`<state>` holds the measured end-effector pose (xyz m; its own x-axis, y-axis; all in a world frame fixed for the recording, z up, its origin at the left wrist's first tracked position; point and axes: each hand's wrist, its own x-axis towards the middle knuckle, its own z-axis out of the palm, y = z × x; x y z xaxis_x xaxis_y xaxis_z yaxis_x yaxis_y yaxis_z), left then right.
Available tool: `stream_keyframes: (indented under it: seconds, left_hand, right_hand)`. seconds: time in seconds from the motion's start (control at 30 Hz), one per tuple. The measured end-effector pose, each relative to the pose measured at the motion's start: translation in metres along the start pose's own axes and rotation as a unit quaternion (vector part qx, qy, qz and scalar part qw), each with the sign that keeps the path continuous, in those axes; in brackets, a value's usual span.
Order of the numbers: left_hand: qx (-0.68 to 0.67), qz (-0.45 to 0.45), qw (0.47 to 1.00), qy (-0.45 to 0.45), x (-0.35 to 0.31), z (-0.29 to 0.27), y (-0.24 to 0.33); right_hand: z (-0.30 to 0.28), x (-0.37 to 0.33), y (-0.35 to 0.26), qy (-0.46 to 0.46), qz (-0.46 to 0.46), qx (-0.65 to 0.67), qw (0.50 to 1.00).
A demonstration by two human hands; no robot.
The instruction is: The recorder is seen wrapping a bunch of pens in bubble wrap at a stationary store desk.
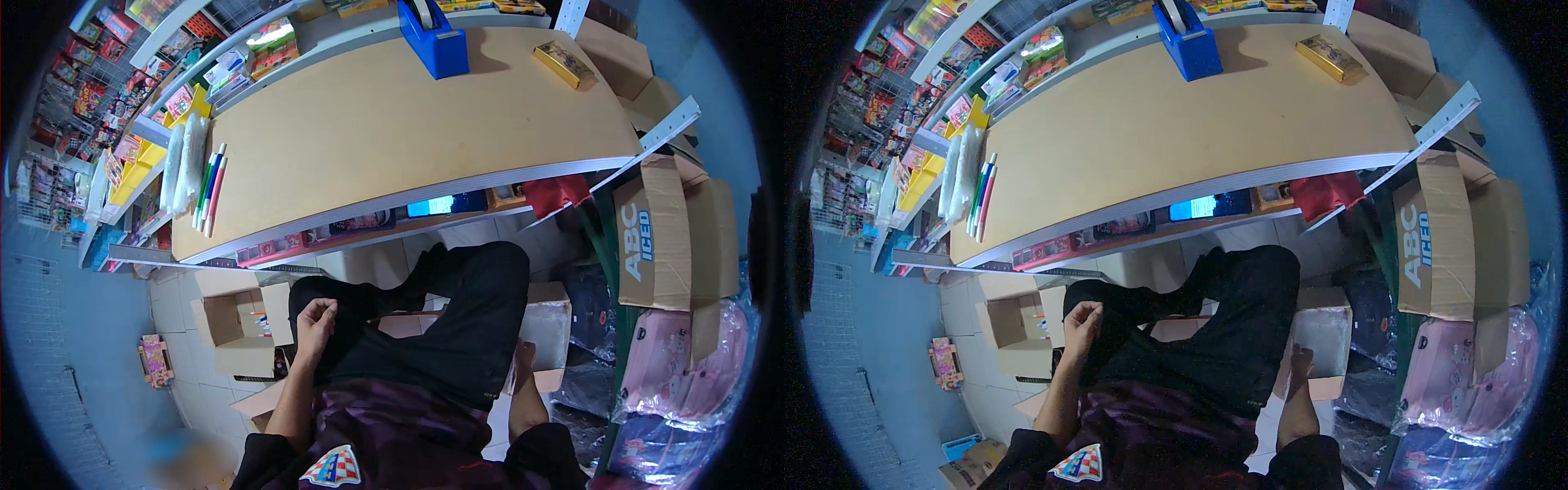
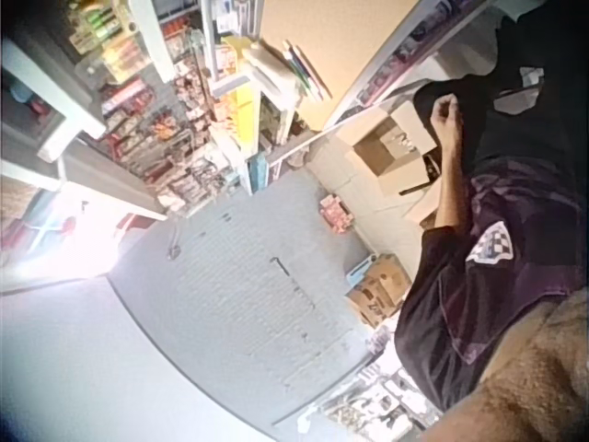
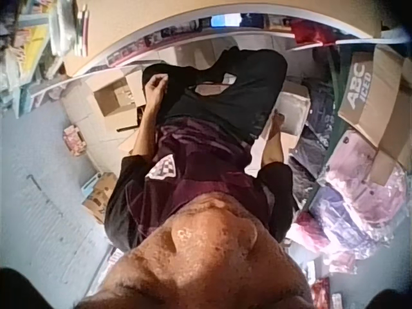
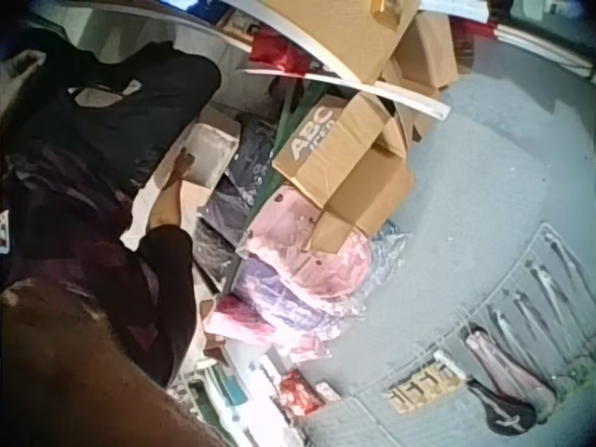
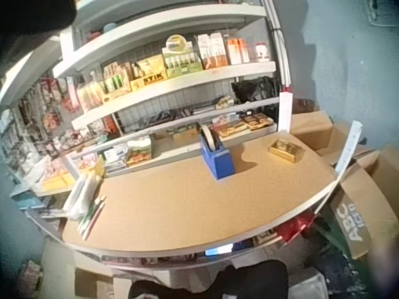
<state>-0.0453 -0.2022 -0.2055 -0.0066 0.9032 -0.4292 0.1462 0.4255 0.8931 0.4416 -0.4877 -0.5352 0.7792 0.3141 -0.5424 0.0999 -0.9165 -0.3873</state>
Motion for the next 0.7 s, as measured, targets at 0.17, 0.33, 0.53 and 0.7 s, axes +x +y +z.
stream_keyframes:
  seconds: [0.17, 0.33, 0.53, 0.7]
  left_hand:
    - [0.035, -0.008, 0.999, 0.012, -0.002, 0.006, 0.008]
    - [0.042, -0.021, 0.999, -0.005, 0.003, 0.012, 0.008]
    - [0.061, -0.025, 0.998, -0.011, 0.008, 0.025, 0.012]
    - [0.062, -0.029, 0.997, -0.019, 0.008, 0.023, 0.009]
  right_hand:
    - [-0.004, 0.000, -0.010, 0.023, 0.080, -0.019, 0.996]
    - [0.009, 0.018, 0.016, 0.038, 0.030, -0.033, 0.998]
    - [0.024, 0.048, 0.046, 0.008, 0.026, -0.067, 0.997]
    - [0.033, 0.053, 0.042, -0.024, 0.025, -0.069, 0.997]
